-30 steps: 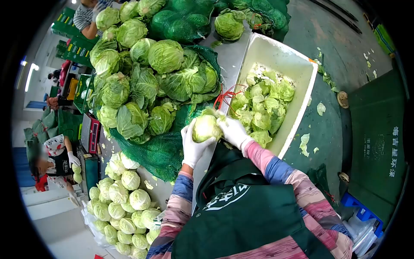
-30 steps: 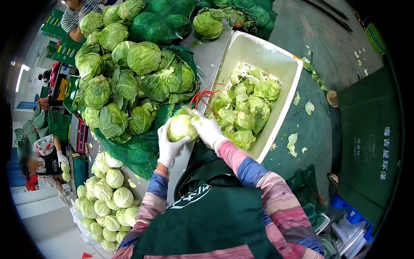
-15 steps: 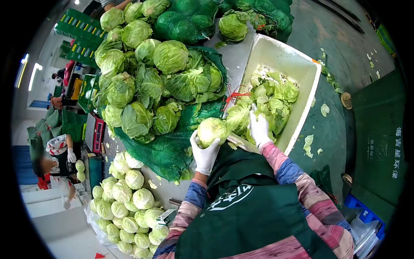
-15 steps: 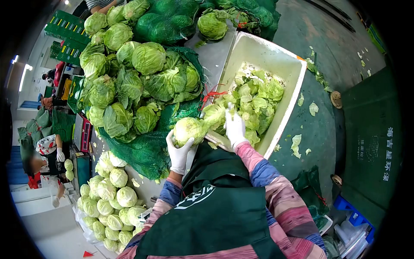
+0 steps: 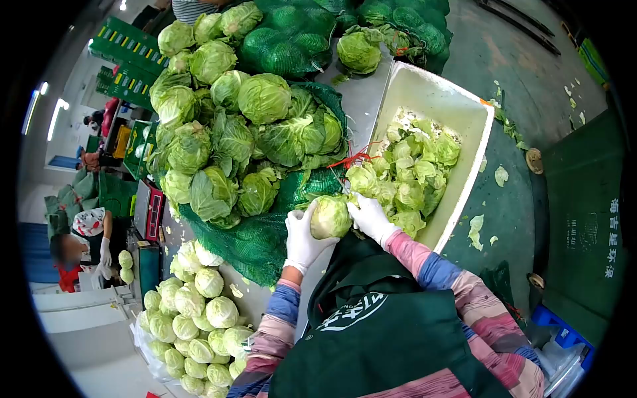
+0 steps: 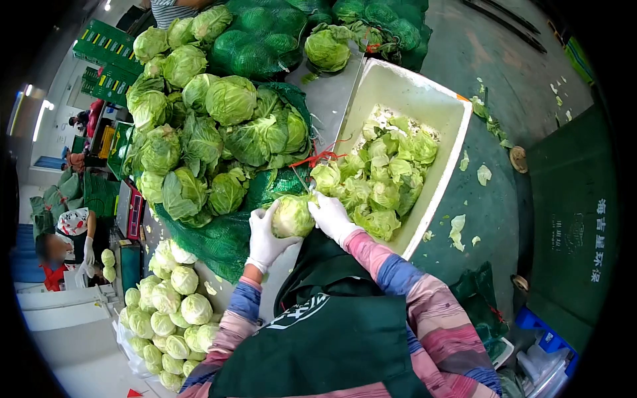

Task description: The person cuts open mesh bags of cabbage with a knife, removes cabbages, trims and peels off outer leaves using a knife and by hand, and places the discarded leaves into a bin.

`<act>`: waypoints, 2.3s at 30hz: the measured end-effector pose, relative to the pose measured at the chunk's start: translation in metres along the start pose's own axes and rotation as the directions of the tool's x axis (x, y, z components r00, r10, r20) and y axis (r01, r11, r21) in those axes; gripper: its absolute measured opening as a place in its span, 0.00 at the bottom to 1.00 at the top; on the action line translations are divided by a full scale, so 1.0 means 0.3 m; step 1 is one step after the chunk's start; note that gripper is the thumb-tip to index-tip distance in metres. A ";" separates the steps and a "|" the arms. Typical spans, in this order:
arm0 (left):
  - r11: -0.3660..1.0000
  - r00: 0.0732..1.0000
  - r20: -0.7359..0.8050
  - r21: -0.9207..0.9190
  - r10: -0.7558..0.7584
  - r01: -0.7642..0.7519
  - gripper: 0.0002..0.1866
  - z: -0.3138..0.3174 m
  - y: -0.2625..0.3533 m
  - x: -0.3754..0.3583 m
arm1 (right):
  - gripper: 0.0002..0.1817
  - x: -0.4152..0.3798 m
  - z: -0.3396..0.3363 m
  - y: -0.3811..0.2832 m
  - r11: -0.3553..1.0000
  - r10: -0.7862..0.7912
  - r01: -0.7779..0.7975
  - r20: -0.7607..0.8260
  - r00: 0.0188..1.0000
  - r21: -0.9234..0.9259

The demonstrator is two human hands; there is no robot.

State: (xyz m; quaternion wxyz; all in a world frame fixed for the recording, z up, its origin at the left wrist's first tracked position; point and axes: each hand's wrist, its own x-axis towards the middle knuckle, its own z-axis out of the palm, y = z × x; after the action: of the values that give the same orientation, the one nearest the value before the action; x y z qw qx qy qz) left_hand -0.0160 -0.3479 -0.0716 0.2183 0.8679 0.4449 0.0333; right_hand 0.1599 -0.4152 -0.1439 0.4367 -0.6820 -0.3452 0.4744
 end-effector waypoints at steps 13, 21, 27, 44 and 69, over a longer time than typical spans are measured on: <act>0.991 0.983 -0.180 -0.120 0.039 -0.061 0.49 0.111 0.018 0.051 | 0.39 -0.068 0.012 -0.007 0.719 -0.315 0.337 0.148 0.938 -0.608; 0.985 0.986 -0.165 -0.171 -0.027 -0.001 0.52 0.102 0.021 0.036 | 0.33 -0.026 -0.047 -0.033 0.764 -0.258 0.261 0.090 0.962 -0.590; 0.921 0.983 -0.162 -0.388 -0.087 0.018 0.58 0.100 -0.033 -0.051 | 0.24 0.048 -0.267 0.090 0.883 0.066 -0.227 -0.370 0.927 -0.411; 0.994 0.992 -0.079 -0.059 -0.096 0.091 0.54 0.075 0.014 0.049 | 0.41 -0.054 0.079 -0.049 0.804 -0.225 0.195 0.016 0.974 -0.562; 0.890 0.959 -0.132 -0.422 -0.251 0.175 0.52 0.115 -0.088 -0.018 | 0.29 0.101 -0.235 0.175 0.992 0.117 -0.077 -0.518 0.847 0.098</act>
State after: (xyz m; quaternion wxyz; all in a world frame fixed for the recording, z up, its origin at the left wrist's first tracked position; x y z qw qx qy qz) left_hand -0.0305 -0.3508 -0.1127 0.3542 0.7424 0.5392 0.1805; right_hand 0.2392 -0.4272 -0.1909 0.5143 -0.7852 -0.1609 0.3050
